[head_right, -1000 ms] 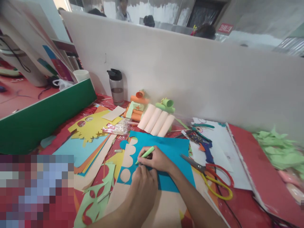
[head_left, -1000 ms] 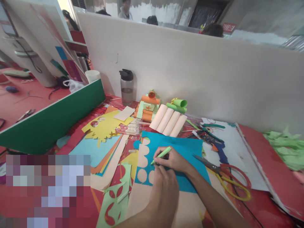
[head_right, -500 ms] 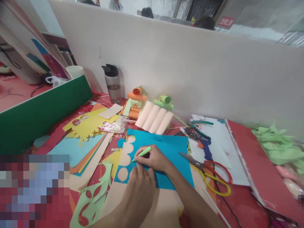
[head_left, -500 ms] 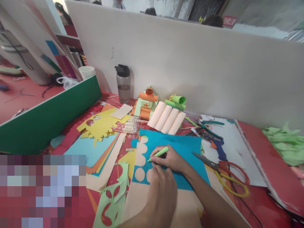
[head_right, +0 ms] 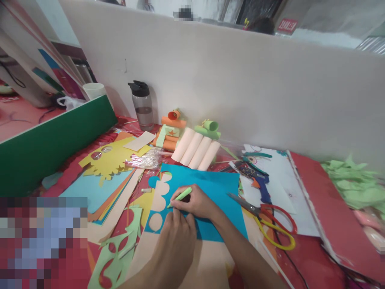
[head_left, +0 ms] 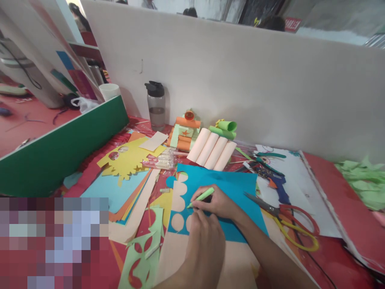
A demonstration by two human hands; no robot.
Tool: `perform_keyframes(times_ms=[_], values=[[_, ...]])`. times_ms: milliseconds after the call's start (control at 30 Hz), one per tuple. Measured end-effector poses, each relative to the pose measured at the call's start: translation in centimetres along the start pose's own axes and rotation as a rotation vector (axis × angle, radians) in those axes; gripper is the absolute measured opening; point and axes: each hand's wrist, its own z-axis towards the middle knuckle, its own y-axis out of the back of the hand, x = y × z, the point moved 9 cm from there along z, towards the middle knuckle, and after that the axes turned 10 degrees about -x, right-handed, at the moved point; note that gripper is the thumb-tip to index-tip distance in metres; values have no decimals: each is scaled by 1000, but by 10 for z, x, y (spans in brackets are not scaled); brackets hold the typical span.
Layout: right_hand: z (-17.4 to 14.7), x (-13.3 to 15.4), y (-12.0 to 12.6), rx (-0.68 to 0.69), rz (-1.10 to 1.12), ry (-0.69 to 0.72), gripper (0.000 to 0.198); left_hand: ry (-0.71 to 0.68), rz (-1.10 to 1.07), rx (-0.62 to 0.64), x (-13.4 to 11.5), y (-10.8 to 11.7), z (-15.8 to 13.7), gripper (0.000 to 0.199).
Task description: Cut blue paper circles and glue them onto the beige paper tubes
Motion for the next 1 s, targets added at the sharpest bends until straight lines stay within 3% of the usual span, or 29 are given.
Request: perform_keyframes(times_ms=[267, 633, 767, 1000], values=[[0, 0, 1, -10, 0, 5, 17, 17, -123, 51, 10, -6, -3, 16], [0, -3, 4, -69, 1, -29, 24, 26, -99, -101, 22, 15, -6, 14], [0, -2, 4, -70, -16, -10, 24, -23, -84, -106, 19, 16, -8, 16], [1, 0, 6, -95, -27, 14, 22, 12, -93, -132, 31, 18, -9, 18]])
